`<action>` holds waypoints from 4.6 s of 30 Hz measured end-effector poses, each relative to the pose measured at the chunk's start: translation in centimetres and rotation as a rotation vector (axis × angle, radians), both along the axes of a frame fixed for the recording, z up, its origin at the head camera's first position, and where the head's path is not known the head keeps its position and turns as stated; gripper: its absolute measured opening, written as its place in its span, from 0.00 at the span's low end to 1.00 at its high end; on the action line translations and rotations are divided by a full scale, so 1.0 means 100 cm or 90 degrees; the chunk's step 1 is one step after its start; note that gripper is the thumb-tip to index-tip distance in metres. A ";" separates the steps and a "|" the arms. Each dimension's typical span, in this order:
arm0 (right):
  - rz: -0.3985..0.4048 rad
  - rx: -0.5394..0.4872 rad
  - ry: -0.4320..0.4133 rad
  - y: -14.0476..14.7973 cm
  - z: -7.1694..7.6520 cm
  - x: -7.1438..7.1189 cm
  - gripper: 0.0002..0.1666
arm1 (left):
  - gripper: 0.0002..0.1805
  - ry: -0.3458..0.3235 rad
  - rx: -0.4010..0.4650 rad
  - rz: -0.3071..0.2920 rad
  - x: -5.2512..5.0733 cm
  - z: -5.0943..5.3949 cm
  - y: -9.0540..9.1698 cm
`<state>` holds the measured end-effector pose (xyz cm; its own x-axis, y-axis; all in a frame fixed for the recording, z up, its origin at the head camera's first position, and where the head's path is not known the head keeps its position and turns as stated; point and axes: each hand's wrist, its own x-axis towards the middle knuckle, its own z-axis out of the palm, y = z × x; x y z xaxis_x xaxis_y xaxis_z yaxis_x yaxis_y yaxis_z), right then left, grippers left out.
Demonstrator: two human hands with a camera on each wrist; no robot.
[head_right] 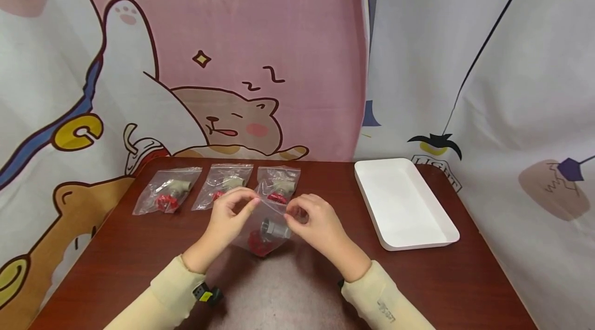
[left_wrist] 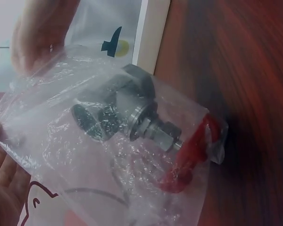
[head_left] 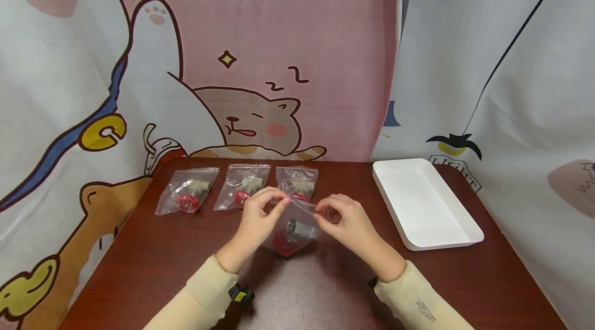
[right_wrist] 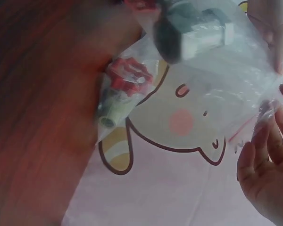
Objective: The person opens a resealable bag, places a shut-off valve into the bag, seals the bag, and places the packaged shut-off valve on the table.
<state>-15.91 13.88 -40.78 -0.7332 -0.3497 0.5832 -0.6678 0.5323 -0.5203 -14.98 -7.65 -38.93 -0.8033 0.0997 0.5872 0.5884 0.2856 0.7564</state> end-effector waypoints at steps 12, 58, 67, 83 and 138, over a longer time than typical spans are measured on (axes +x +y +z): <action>0.035 0.021 0.022 -0.019 0.014 -0.013 0.07 | 0.02 0.008 -0.041 -0.037 0.003 0.005 0.007; 0.100 0.000 -0.018 -0.013 0.011 -0.021 0.05 | 0.03 0.041 -0.026 -0.014 -0.018 -0.025 -0.004; 0.090 0.005 0.017 -0.005 0.002 -0.021 0.06 | 0.03 0.026 0.004 -0.004 -0.018 -0.029 -0.005; 0.064 0.006 0.010 0.011 -0.014 -0.020 0.08 | 0.02 0.014 0.048 0.005 -0.018 -0.030 -0.008; -0.009 0.065 -0.076 0.069 -0.032 -0.011 0.14 | 0.02 0.009 0.026 0.012 -0.011 -0.003 0.010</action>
